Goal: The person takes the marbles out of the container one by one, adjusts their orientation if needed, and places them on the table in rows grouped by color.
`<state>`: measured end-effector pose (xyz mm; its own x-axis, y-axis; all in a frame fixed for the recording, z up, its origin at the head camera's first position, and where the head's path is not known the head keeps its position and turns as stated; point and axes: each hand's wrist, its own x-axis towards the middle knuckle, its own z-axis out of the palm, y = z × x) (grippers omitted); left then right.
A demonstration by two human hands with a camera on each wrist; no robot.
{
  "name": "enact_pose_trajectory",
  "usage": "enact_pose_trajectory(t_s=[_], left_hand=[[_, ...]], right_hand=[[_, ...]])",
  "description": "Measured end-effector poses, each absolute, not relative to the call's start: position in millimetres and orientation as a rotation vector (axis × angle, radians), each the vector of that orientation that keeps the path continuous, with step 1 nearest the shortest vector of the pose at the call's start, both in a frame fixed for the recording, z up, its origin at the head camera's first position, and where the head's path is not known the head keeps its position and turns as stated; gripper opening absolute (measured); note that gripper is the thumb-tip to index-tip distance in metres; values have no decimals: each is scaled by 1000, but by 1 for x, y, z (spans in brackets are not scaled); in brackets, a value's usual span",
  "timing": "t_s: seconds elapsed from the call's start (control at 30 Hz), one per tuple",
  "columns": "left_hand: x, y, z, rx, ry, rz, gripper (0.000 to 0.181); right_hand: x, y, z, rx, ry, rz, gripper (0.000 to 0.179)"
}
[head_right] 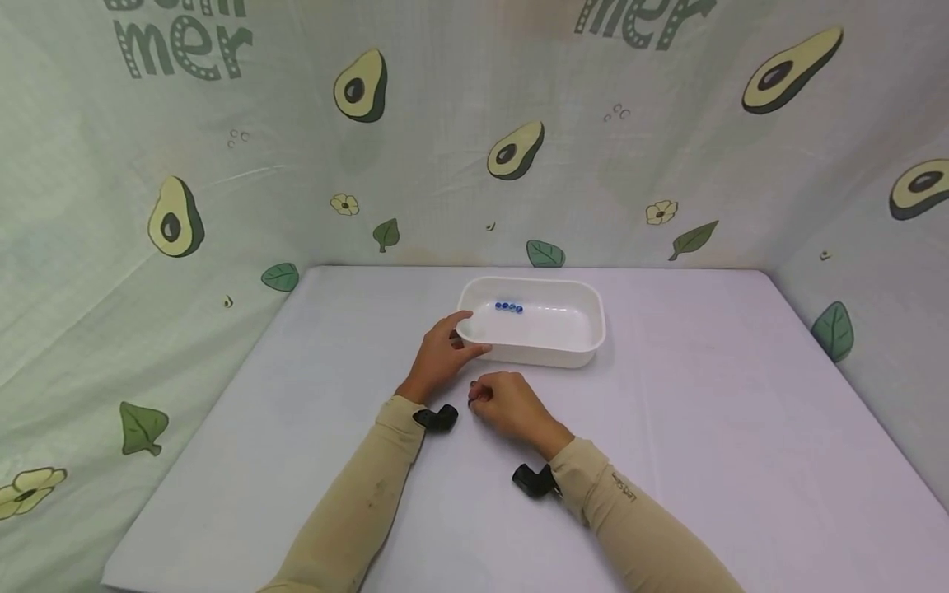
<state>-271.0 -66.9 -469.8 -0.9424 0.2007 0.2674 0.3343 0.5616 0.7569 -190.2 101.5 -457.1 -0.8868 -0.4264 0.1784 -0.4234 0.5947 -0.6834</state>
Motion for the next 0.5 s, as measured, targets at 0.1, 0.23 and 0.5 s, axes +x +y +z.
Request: enact_pose_trajectory(t_s=[0.1, 0.23, 0.5], left_hand=[[-271, -67, -470, -454, -2641, -1325, 77], [-270, -66, -471, -451, -2641, -1339, 77], [-269, -66, -473, -455, -2641, -1332, 76]], right_hand=[[-189, 101, -457, -749, 2807, -1201, 7], [-188, 103, -458, -757, 2819, -1200, 8], [-182, 110, -458, -717, 2798, -1275, 12]])
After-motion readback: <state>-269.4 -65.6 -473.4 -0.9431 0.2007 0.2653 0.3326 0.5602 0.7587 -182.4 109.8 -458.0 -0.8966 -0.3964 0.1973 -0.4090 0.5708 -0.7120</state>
